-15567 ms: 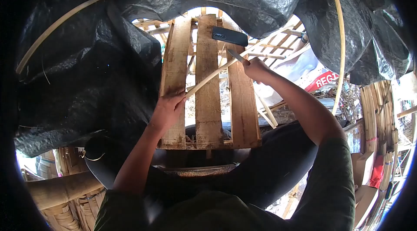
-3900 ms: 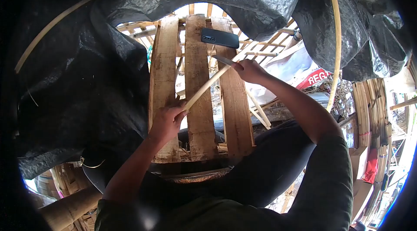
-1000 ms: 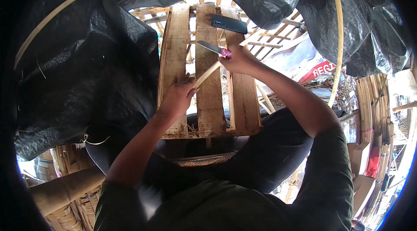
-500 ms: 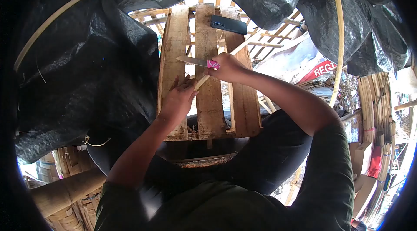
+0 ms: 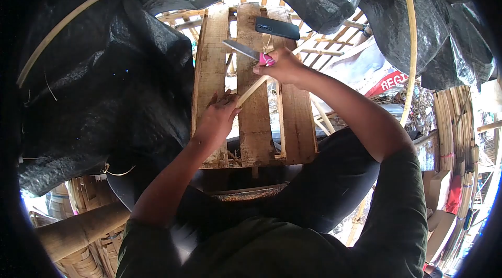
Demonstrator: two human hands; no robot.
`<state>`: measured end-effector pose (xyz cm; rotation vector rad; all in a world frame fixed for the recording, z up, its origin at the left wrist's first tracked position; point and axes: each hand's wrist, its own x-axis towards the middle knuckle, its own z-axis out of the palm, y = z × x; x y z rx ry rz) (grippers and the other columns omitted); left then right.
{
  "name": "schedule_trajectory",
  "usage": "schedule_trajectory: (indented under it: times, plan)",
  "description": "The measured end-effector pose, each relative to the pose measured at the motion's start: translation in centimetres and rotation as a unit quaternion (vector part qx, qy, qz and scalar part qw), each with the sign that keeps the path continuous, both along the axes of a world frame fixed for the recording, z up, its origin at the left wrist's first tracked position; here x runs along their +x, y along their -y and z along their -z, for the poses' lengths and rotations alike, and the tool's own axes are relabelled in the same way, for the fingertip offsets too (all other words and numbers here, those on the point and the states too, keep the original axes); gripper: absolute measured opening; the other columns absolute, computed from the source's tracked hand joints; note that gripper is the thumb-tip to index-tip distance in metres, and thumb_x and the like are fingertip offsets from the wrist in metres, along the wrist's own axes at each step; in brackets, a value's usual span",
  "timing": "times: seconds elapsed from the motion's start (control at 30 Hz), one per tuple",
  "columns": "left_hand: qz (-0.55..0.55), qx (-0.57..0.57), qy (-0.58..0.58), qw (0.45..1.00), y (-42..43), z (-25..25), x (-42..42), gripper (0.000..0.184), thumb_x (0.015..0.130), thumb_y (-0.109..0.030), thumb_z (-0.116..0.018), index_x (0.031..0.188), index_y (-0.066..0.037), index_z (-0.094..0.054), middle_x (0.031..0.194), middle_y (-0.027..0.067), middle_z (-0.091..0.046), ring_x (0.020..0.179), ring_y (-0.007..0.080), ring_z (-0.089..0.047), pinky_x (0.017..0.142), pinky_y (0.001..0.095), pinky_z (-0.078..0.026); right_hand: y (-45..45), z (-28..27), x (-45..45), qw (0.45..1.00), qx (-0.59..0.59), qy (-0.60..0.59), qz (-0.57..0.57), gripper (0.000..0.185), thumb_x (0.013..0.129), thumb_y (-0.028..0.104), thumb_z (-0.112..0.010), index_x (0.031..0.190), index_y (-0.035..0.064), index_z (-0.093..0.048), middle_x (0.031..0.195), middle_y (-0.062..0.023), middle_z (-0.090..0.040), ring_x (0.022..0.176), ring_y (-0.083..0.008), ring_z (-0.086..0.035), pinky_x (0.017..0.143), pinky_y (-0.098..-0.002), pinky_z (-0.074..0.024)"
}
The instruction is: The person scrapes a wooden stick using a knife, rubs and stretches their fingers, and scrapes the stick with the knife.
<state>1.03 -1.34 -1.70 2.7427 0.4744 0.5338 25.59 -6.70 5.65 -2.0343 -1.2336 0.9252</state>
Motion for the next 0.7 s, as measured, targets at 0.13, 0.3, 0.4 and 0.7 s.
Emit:
schedule_trajectory:
  times: [0.13, 0.3, 0.4, 0.7]
  plan:
    - [-0.001, 0.003, 0.004, 1.0, -0.1, 0.3, 0.0, 0.031, 0.095, -0.014, -0.058, 0.12, 0.003, -0.055, 0.115, 0.0227, -0.065, 0.118, 0.0329, -0.059, 0.111, 0.0462, -0.037, 0.2, -1.6, 1.2, 0.998, -0.063, -0.022, 0.02, 0.032, 0.082, 0.033, -0.081, 0.095, 0.0056, -0.07, 0.061, 0.0038, -0.05, 0.048, -0.0042, -0.04, 0.04, -0.0241, -0.0278]
    - [-0.01, 0.011, -0.037, 0.999, 0.0, -0.1, -0.1, 0.033, 0.098, -0.019, -0.054, 0.124, 0.002, -0.058, 0.119, 0.0184, -0.066, 0.124, 0.0264, -0.057, 0.113, 0.0441, -0.035, 1.4, -2.2, 3.3, 0.99, -0.127, -0.007, -0.062, 0.032, 0.077, 0.033, -0.084, 0.087, 0.006, -0.069, 0.059, 0.0042, -0.047, 0.049, -0.0061, -0.042, 0.041, -0.0248, -0.0297]
    - [-0.01, 0.006, -0.036, 0.999, 0.0, -0.1, 0.0, 0.032, 0.098, -0.019, -0.053, 0.123, 0.002, -0.058, 0.118, 0.0179, -0.067, 0.123, 0.0266, -0.057, 0.113, 0.0438, -0.036, 1.7, -1.6, 4.2, 0.98, -0.168, 0.016, -0.11, 0.033, 0.075, 0.033, -0.086, 0.082, 0.0062, -0.069, 0.06, 0.0036, -0.05, 0.05, -0.0067, -0.044, 0.041, -0.0244, -0.0314]
    - [-0.009, 0.008, -0.052, 0.999, 0.0, -0.8, -0.1, 0.031, 0.099, -0.019, -0.053, 0.121, 0.002, -0.056, 0.121, 0.0204, -0.064, 0.124, 0.0284, -0.056, 0.112, 0.0434, -0.037, 1.9, -2.0, 4.7, 0.971, -0.194, 0.028, -0.139, 0.034, 0.072, 0.031, -0.087, 0.09, 0.0067, -0.071, 0.068, 0.002, -0.06, 0.05, -0.0072, -0.046, 0.041, -0.0239, -0.0327]
